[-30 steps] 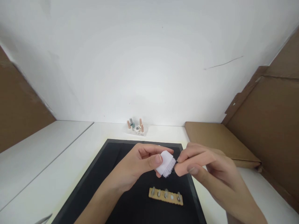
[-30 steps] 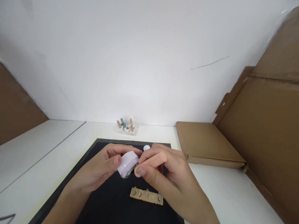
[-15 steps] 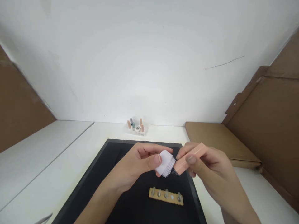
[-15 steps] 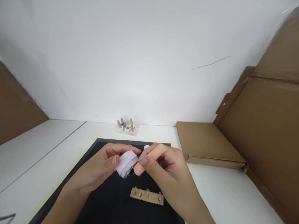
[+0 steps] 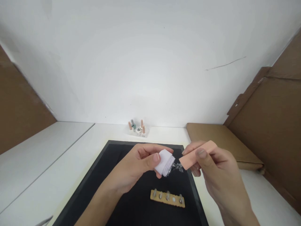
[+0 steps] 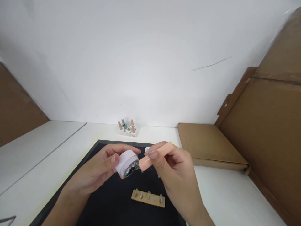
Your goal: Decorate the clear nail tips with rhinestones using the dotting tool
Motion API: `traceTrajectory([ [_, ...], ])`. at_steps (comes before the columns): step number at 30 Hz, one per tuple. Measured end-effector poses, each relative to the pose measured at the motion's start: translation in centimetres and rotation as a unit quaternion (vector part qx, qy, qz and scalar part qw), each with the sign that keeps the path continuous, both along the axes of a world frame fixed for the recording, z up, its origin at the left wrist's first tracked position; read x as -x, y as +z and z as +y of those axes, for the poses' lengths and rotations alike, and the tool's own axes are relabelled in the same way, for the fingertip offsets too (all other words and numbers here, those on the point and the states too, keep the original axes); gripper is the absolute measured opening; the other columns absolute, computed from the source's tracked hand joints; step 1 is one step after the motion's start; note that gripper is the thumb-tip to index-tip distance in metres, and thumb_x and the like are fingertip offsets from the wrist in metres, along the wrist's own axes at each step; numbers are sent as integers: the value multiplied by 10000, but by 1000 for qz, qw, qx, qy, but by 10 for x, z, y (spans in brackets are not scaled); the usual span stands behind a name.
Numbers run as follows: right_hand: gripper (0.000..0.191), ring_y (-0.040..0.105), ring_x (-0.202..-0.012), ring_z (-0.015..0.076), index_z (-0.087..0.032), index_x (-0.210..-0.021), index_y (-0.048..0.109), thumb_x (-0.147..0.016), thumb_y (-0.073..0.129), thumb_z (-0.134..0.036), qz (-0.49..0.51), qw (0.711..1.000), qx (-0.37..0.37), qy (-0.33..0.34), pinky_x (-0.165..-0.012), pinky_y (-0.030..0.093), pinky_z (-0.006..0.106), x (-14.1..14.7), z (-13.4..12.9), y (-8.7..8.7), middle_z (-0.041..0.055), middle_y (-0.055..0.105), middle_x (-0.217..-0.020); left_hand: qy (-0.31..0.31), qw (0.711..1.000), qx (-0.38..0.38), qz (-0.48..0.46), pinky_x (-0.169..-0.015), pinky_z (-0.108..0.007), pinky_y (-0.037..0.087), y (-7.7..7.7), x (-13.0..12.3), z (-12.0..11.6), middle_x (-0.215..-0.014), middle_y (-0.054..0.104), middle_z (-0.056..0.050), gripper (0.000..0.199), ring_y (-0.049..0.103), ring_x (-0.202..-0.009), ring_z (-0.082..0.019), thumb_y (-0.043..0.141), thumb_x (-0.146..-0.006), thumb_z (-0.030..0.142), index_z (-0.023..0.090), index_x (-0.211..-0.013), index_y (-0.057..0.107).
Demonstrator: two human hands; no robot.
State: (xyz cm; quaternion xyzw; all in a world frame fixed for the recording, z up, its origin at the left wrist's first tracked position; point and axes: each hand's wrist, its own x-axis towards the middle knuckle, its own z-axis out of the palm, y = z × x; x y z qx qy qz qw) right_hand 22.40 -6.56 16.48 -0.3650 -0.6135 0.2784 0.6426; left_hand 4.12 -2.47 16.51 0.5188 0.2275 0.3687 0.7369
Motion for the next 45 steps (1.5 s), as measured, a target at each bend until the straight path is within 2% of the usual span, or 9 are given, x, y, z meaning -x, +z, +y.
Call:
traceTrajectory([
  [6,153,634,-660,123,-226,-751,649,-898,613,-240,-107,984,-140,-7,-561,489,235,-2,-7,4,-19,699,-723,4,1000,8,-5,-545,-172,453,1,-1,1,-671,674,-19,341,562,-566,-83,794,-685,450,172,-882,792],
  [13,91,585,-649,107,-219,-865,629,-920,569,-177,-180,970,-161,33,-541,446,237,-3,-7,3,-8,658,-784,3,1000,-9,14,-591,-186,448,-1,1,-1,-684,672,-9,326,546,-560,-72,784,-699,449,194,-902,788],
  [22,134,588,-632,95,-222,-807,606,-932,557,-223,-178,978,-102,37,-533,441,218,-2,-7,4,-15,657,-772,-11,1000,-24,7,-611,-184,438,-2,1,2,-715,669,-5,318,545,-594,-72,773,-719,440,197,-923,780],
  [31,256,569,-597,77,-216,-708,656,-925,573,-324,-85,995,-15,59,-494,411,179,2,-6,4,-22,666,-706,-18,1000,-23,9,-598,-184,451,-2,2,2,-732,681,-14,358,566,-619,-88,785,-691,465,209,-941,783],
  [38,358,549,-557,83,-202,-647,679,-911,568,-417,-27,993,80,80,-490,411,190,5,-4,4,1,670,-673,-21,1000,-14,5,-594,-175,455,0,2,1,-720,682,-7,346,574,-620,-84,797,-674,464,219,-918,790],
  [45,417,431,-437,47,-181,-636,661,-880,571,-507,33,986,128,102,-426,345,200,0,1,2,-13,597,-620,-17,1000,-3,8,-625,-186,455,-1,3,2,-740,696,-8,337,575,-629,-84,804,-681,436,203,-922,781],
])
